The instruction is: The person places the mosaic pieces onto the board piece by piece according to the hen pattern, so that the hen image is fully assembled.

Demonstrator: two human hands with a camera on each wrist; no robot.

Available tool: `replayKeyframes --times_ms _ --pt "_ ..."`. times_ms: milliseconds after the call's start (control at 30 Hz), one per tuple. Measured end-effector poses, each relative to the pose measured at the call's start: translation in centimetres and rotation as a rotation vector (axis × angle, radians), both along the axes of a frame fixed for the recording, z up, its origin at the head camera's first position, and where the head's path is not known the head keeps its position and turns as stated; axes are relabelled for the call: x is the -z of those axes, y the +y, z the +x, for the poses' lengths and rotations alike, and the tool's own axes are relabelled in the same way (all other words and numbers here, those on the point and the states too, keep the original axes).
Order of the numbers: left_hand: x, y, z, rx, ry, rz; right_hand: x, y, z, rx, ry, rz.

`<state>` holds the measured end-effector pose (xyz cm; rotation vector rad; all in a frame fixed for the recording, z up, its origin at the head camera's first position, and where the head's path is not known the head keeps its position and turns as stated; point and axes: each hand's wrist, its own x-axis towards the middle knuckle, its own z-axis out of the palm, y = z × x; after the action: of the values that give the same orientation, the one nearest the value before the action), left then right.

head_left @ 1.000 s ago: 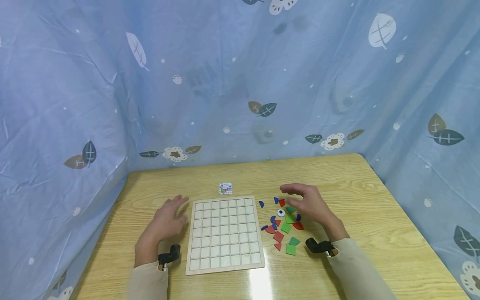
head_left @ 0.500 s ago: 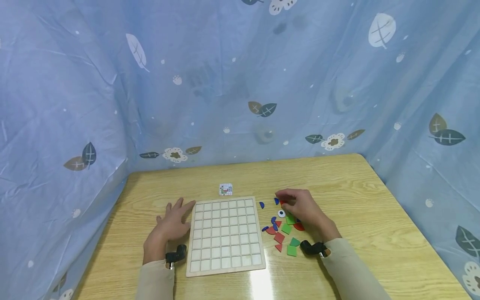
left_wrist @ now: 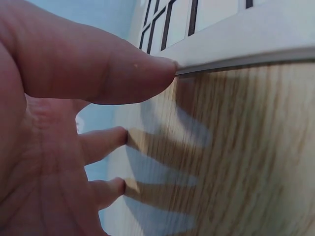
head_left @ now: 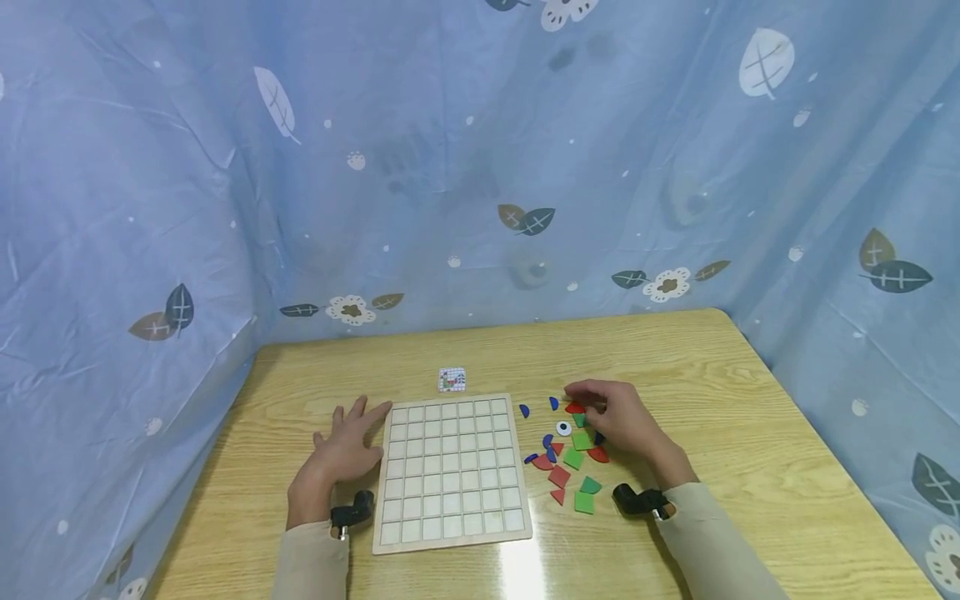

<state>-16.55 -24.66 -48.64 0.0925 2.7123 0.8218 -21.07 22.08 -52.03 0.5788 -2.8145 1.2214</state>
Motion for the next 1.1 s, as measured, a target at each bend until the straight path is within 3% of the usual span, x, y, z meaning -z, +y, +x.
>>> replayKeyframes --times_ms 467,733,967,1100 --pt "0.1 -0.2 0.1 0.027 -0.005 0.016 0.2 0.2 0.1 -0.041 0.060 0.034" --pt "0.2 -0.2 0.0 0.024 0.000 0.017 0.1 0.0 0.1 -0.048 -0.010 0.029" --pt "0.3 -0.1 0.0 0.019 0.012 0.010 -0.1 0.1 0.9 0.029 0.128 0.125" --pt "0.2 -0.2 0.1 0.014 0.007 0.015 -0.2 0.3 1.1 0.062 0.153 0.141"
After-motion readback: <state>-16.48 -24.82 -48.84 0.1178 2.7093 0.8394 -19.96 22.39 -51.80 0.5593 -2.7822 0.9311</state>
